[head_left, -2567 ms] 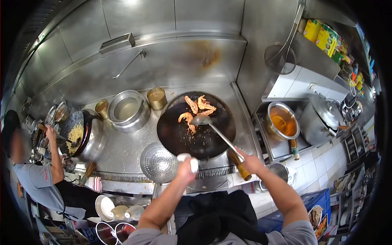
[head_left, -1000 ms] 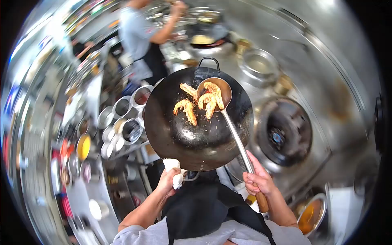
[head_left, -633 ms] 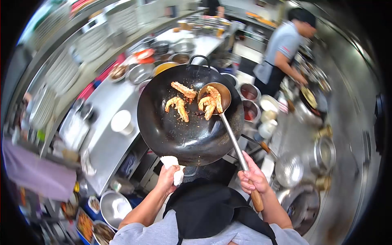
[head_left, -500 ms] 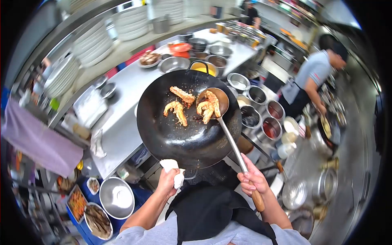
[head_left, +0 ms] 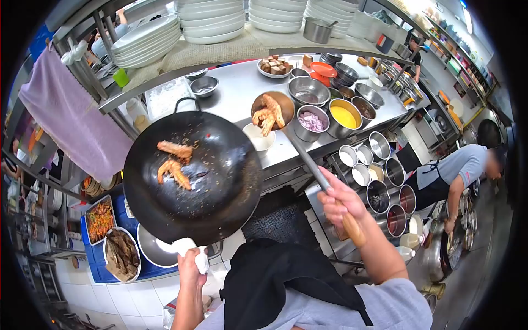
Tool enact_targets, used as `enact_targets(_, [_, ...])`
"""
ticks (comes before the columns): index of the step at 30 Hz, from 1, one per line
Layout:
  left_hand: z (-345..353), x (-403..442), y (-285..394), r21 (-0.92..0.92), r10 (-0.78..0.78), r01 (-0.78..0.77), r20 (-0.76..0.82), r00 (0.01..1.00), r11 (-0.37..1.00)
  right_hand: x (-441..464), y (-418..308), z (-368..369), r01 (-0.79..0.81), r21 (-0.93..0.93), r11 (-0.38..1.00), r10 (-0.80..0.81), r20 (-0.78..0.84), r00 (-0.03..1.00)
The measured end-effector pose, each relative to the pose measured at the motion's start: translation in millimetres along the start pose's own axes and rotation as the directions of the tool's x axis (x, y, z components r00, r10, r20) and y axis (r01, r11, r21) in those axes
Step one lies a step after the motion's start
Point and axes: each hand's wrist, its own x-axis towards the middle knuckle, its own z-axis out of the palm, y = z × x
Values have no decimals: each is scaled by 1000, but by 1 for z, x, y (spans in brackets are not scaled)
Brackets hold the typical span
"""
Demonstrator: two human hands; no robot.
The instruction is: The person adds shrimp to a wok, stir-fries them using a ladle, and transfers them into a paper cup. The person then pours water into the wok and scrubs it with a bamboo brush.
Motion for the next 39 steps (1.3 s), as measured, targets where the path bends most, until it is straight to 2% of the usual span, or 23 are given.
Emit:
enact_targets(3, [-11,-9,-13,-52,32,-38,-110,993,998,22,-17,-10,-101,-31,994,99,-66,993])
enact_targets(6, [-2,-29,-19,-118,-24,-1,-205,978,993,36,-29,-17,-186,-250,950,148,-164,975])
enact_targets(7, [1,-33,-24,-128,-21,-7,-218,976,992,39,-28,-18,-199,-257,946,161,-159,974])
enact_targets(9, [6,-37,-35,-199,-64,14,-243,968,980,43,-21,-23,-265,-640,721,58,-326,944])
enact_targets(11, [10,-39,-47,-221,-73,16,-250,965,975,45,-6,-48,-275,-802,531,2,-324,946])
enact_targets(13, [20,-41,-55,-289,-95,21,-244,965,957,47,21,-96,-246,-843,479,-13,-287,958])
enact_targets(14, [25,-43,-59,-301,-81,1,-253,964,953,59,45,-146,22,-993,117,-284,-12,959])
enact_targets(16, [29,-47,-66,-305,-88,1,-271,959,952,59,65,-186,-109,-978,-175,-333,-46,942])
enact_targets(17, [32,-51,-69,-304,-93,5,-276,957,953,58,66,-200,-105,-979,-173,-319,-45,947])
enact_targets(19, [46,-60,-72,-269,-49,-37,-306,951,962,67,60,-231,-190,-905,-380,-330,-59,942])
enact_targets(22, [57,-68,-81,-224,-46,-31,-330,943,974,69,30,-228,-98,-896,-433,-332,58,942])
enact_targets(25, [73,-74,-95,-198,-8,-70,-364,931,978,65,5,-223,-68,-882,-466,-342,109,933])
enact_targets(29, [92,-80,-112,-231,-21,-77,-395,918,970,66,-23,-208,-34,-911,-410,-259,80,963])
enact_targets(31, [94,-79,-111,-296,-88,-14,-328,941,955,55,-25,-190,-44,-919,-391,-247,59,967])
enact_targets(34, [94,-60,-114,-304,-81,-19,-313,946,952,28,-18,-168,242,-946,-215,-318,302,898])
enact_targets(35, [88,-50,-115,-311,-72,-23,-290,954,950,12,-15,-154,257,-942,-215,-311,315,897])
enact_targets(37, [94,-42,-99,-310,-55,-27,-252,966,950,-16,-9,-139,117,-993,14,-94,115,989])
enact_targets(39, [97,-40,-82,-363,-108,16,-235,966,932,-26,8,-161,227,-960,-162,-41,236,971])
